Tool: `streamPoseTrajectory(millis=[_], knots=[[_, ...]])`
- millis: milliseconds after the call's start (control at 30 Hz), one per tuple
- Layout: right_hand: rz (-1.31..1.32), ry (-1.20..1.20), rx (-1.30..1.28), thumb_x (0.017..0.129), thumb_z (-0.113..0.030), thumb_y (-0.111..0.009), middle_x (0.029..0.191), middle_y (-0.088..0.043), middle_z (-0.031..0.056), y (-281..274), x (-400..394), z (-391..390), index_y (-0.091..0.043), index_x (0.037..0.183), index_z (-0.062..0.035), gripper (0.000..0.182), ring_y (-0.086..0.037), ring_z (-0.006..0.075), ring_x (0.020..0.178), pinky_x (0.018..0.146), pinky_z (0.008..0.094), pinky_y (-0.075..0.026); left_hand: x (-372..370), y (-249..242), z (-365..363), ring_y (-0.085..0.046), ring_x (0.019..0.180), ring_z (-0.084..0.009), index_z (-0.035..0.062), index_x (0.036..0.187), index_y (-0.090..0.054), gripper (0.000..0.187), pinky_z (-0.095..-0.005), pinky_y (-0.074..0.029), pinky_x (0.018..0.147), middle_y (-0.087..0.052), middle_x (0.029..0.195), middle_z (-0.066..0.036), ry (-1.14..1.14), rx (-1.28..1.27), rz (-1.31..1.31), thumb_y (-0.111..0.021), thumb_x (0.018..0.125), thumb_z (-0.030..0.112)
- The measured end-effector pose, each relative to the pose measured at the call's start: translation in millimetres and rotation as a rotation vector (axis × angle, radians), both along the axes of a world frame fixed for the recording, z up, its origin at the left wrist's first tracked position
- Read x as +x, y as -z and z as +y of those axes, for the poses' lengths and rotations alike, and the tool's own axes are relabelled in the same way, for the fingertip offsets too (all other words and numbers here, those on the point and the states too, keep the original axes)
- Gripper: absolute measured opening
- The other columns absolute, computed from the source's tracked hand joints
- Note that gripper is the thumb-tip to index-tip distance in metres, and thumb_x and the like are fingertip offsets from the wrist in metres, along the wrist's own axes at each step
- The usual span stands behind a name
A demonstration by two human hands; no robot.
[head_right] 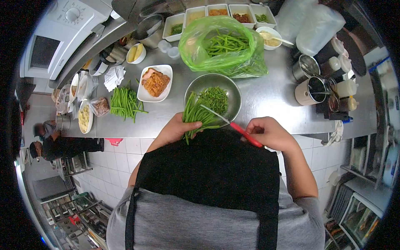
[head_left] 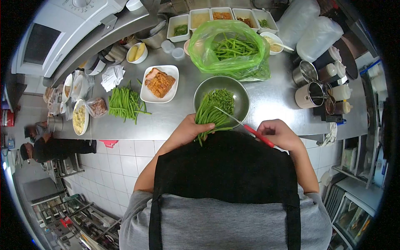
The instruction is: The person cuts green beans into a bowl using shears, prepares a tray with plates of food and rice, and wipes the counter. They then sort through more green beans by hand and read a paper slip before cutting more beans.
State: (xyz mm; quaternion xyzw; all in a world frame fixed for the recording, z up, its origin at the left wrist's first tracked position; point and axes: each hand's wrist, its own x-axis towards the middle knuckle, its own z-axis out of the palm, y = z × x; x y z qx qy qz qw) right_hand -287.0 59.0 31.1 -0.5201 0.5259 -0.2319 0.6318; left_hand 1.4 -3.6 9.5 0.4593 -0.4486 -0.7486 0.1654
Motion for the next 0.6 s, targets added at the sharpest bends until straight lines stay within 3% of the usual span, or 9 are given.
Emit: streamPoseTrajectory(millis=[100, 200, 400, 433, 600], knots=[[0.193, 0.095, 0.016, 0.075, -0.006, -0.065, 0.063, -0.056, -0.0002, 1.3, 2.6, -3.5, -0.057, 0.079, -0.0015, 0.01, -0.05, 0.0055, 0.054, 0.047, 0.0192, -0.038, -0.9, 0.8, 0.3, -0.055, 0.072, -0.0116, -0.0026, 0.099, -0.057, 0.027, -0.0256, -0.045, 0.065, -0.062, 0.083, -0.005, -0.004, -0.125, -0.046, -0.065, 0.078, 0.013], [-0.118, 0.025, 0.103, 0.074, -0.018, -0.07, 0.061, -0.057, 0.0007, -6.4, 1.7, -4.3, -0.057, 0.076, -0.0013, 0.021, -0.051, 0.0061, 0.054, 0.049, 0.0204, -0.04, -2.6, -2.0, 2.1, -0.058, 0.079, -0.0135, -0.0057, 0.101, -0.056, 0.028, -0.0262, -0.046, 0.073, -0.063, 0.09, -0.009, -0.044, -0.16, -0.099, -0.064, 0.078, 0.007], [0.042, 0.131, 0.051, 0.075, -0.01, -0.066, 0.063, -0.057, 0.001, 0.3, 3.4, -3.3, -0.056, 0.08, -0.0027, 0.012, -0.051, 0.0067, 0.052, 0.044, 0.0189, -0.037, -2.9, 9.1, 3.8, -0.058, 0.079, -0.0124, -0.007, 0.103, -0.054, 0.03, -0.026, -0.046, 0.072, -0.063, 0.091, -0.009, -0.13, -0.253, -0.071, -0.064, 0.077, 0.004], [-0.049, 0.099, 0.112, 0.075, -0.01, -0.065, 0.065, -0.057, -0.0011, -10.3, 3.7, -1.9, -0.057, 0.08, -0.0024, 0.012, -0.051, 0.0054, 0.057, 0.05, 0.0183, -0.038, -1.0, 17.7, 4.3, -0.058, 0.079, -0.0122, -0.007, 0.104, -0.054, 0.03, -0.0258, -0.046, 0.072, -0.063, 0.091, -0.01, -0.155, -0.267, -0.059, -0.064, 0.077, 0.004], [-0.117, -0.003, 0.086, 0.076, -0.014, -0.068, 0.063, -0.055, -0.0048, 3.3, 8.7, 4.7, -0.059, 0.073, -0.0029, 0.014, -0.047, 0.0019, 0.057, 0.05, 0.0174, -0.035, -2.5, 17.8, 5.7, -0.058, 0.079, -0.0116, -0.0067, 0.106, -0.052, 0.033, -0.0252, -0.046, 0.071, -0.063, 0.092, -0.009, -0.221, -0.32, -0.097, -0.064, 0.077, 0.003]])
